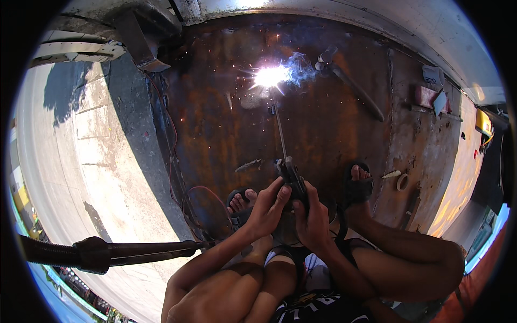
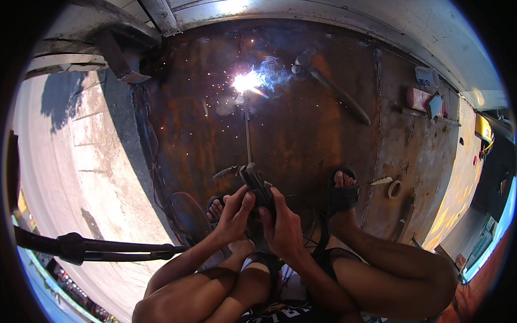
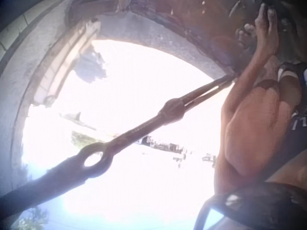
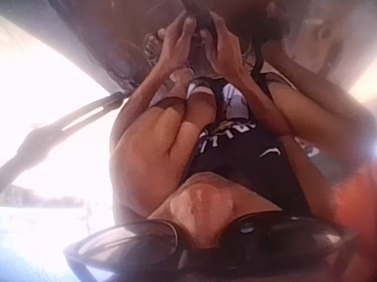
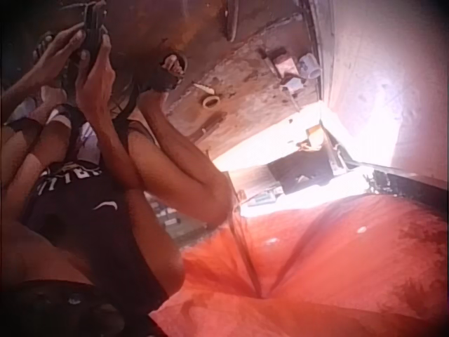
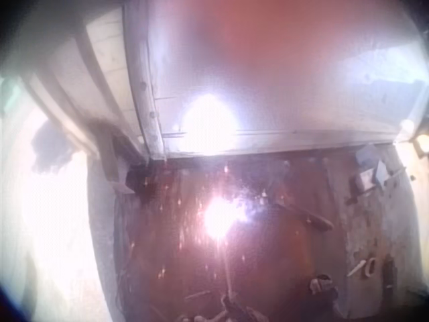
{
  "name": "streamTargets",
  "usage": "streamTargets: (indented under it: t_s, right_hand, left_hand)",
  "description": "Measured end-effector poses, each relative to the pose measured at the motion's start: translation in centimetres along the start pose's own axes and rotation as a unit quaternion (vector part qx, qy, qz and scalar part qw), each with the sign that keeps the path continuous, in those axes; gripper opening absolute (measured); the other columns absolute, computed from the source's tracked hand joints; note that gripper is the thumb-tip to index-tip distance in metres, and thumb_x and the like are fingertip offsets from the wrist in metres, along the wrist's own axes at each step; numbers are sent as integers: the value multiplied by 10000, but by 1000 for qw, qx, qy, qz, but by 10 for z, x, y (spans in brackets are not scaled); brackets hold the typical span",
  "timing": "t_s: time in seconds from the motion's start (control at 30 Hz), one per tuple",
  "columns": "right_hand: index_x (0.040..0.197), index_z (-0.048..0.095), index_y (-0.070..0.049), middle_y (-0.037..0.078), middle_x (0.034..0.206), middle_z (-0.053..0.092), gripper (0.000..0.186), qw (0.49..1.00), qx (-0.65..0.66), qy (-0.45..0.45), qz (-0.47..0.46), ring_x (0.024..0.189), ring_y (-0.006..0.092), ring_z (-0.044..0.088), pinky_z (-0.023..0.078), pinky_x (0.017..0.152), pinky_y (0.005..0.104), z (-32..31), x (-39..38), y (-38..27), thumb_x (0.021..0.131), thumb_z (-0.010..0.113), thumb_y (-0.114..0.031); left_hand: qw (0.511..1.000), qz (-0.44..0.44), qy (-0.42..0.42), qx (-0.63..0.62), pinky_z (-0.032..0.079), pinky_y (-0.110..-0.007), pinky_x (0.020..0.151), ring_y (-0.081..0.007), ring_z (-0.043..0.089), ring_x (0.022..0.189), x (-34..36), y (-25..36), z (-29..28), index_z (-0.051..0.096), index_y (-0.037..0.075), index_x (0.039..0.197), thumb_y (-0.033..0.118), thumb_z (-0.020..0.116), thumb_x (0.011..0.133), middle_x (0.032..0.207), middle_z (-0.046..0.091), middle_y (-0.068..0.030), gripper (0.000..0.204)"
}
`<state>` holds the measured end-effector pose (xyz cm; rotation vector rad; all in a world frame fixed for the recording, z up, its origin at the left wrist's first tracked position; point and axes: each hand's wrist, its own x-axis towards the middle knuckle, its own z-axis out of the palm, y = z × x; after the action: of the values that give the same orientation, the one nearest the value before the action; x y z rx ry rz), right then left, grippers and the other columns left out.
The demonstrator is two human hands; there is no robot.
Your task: The person welds a metal surface using a welding torch, then repeatedly uses a hammer to chip away slag from the welds. The person alternates between welding and chipping along a seam on the metal panel.
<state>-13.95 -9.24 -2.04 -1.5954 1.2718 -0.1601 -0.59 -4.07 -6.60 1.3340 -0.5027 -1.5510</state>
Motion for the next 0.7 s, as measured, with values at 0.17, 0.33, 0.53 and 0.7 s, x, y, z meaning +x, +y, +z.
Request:
streamTargets:
  t_s: [0.17,0.33,0.53,0.7]
  right_hand:
    - [1403,408,-56,237,987,677,429,1000,-6,-6,17,868,419,701,545,708,445,-2,0,-4,1003,535,-145]
    - [1401,410,-52,240,1006,681,432,1000,2,-1,3,885,421,701,550,715,448,0,0,-1,1000,544,-144]
    - [1397,412,-46,246,1031,684,436,1000,-13,-5,11,918,425,696,556,730,453,-2,-1,0,996,553,-145]
    - [1388,416,-31,250,1020,685,434,1000,-16,0,-2,915,430,695,558,727,457,-2,0,0,996,557,-153]
  left_hand:
    - [1000,-9,-6,-6,465,-304,791,-103,544,883,0,0,0,542,-18,1218,390,424,1077,929,654,-111,447]
    - [1000,-3,-6,4,463,-302,797,-108,548,883,1,-3,-1,540,-18,1218,402,416,1078,927,654,-110,460]
    - [1000,-10,-2,6,458,-304,823,-121,554,908,0,1,0,541,-21,1219,397,408,1080,961,656,-122,459]
    - [1000,-9,-7,9,460,-302,839,-115,546,936,0,-2,-1,546,-20,1223,400,404,1081,985,653,-109,465]
